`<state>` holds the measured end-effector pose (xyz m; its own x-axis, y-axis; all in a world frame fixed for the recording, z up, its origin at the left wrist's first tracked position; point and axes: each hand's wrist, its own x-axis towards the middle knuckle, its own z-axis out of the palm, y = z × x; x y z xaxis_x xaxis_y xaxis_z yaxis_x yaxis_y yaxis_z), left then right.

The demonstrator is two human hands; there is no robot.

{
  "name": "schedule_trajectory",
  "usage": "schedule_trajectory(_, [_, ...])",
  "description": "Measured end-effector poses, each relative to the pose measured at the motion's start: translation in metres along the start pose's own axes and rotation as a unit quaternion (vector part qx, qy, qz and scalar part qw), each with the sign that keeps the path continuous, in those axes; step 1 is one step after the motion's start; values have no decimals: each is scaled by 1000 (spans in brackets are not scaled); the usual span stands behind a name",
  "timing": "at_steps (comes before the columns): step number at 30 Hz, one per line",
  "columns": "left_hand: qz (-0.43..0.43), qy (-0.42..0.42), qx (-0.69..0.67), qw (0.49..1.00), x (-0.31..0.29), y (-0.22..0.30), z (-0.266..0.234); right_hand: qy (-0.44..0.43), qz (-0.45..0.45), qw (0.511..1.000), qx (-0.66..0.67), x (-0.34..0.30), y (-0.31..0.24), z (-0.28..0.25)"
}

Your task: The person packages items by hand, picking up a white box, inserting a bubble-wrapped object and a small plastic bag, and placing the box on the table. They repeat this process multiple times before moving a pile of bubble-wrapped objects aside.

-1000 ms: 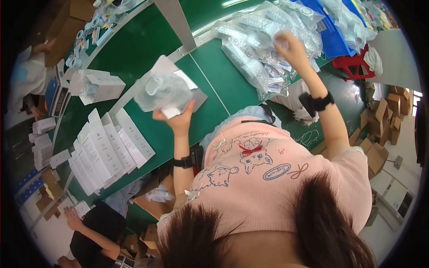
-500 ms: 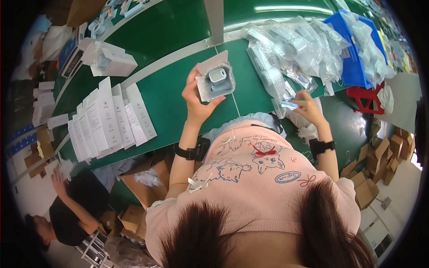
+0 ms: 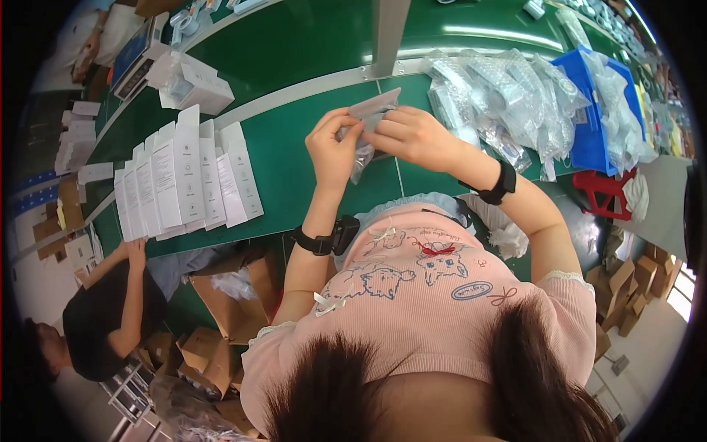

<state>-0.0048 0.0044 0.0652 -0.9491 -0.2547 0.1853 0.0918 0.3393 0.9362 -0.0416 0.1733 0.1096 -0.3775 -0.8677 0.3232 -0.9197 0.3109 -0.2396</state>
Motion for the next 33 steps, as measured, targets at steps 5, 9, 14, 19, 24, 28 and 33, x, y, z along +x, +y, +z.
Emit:
schedule_trajectory(5, [-15, -34, -44, 998, 1, -10, -8, -91, -1, 996, 0, -2, -4, 15])
schedule_trajectory(9, [-8, -4, -186, 983, 3, -20, -30, 40, -5, 999, 4, -24, -1, 16])
schedule_trajectory(14, [30, 104, 484, 868, 7, -104, -142, 257, 163, 919, 251, -49, 24, 63])
schedule_trajectory(19, [-56, -67, 646, 758, -24, -151, -172, 73, 286, 834, 466, -1, 37, 86])
schedule_trajectory(24, [-53, -102, 573, 811, -47, -101, -86, 258, 239, 814, 463, 116, 91, 118])
schedule_trajectory(28, [-53, -256, 539, 801, -58, -49, -22, 329, 243, 818, 403, 187, 129, 152])
schedule_trajectory(33, [-49, -186, 304, 933, -30, -77, -35, 246, 295, 869, 311, 168, 137, 163])
